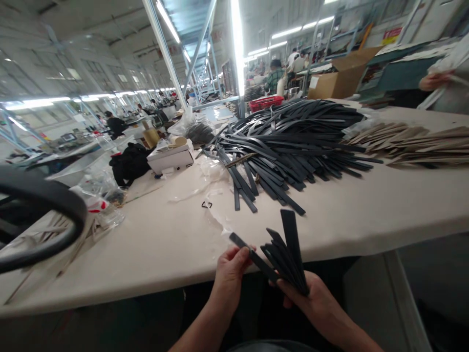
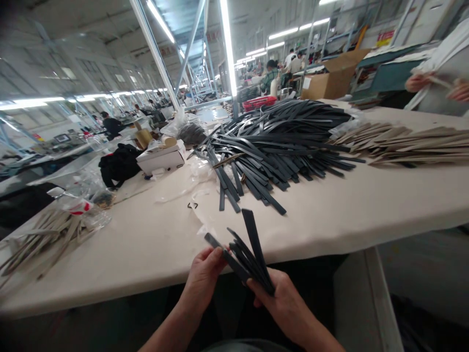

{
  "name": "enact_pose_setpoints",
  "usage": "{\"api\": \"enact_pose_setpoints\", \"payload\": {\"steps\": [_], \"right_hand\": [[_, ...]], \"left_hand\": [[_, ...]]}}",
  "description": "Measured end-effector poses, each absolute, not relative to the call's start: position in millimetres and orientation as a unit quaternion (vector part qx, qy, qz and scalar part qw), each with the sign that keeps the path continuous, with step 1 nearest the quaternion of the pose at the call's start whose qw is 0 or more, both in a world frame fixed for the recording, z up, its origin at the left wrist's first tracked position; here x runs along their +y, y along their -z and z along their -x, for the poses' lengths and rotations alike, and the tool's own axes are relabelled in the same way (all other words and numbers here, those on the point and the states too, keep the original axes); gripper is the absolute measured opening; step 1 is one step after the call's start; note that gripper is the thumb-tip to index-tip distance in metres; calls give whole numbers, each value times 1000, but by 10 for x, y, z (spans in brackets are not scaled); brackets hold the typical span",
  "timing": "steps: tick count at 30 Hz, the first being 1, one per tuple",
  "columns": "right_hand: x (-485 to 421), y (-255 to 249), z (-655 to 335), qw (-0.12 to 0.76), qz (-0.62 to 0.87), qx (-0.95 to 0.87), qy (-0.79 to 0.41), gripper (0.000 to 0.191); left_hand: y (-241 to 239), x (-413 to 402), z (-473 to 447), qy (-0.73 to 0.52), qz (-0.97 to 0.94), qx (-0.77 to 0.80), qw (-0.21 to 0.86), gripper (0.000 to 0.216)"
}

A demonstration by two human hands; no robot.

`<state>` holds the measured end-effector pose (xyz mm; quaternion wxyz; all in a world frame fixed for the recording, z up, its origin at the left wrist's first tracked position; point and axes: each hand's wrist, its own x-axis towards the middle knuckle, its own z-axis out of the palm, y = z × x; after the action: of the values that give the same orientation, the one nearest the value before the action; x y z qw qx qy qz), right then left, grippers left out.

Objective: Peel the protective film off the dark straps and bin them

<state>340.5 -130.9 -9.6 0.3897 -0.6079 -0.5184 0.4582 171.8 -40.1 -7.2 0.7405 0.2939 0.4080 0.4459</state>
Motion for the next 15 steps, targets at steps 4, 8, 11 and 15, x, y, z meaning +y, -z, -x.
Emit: {"api": "enact_pose_setpoints", "payload": {"steps": [4,8,11,15], "right_hand": [[-1332,122,-3333,357,590,-508,-516,54],[-1231,45,-3180,380,574,-512,-513,57],[-1195,30,-3151,352,562,-537,-522,58],[-1169,109,-3080,322,529,-558,-552,58]], "left_hand": [[78,-497,-1585,-444,-297,422,732,31],[100,-696,-1571,-386,-338,363,777,25],[79,-648,-1431,-453,-314,394,736,25],[112,-575,-1219,-518,-277,436,682,28]]}}
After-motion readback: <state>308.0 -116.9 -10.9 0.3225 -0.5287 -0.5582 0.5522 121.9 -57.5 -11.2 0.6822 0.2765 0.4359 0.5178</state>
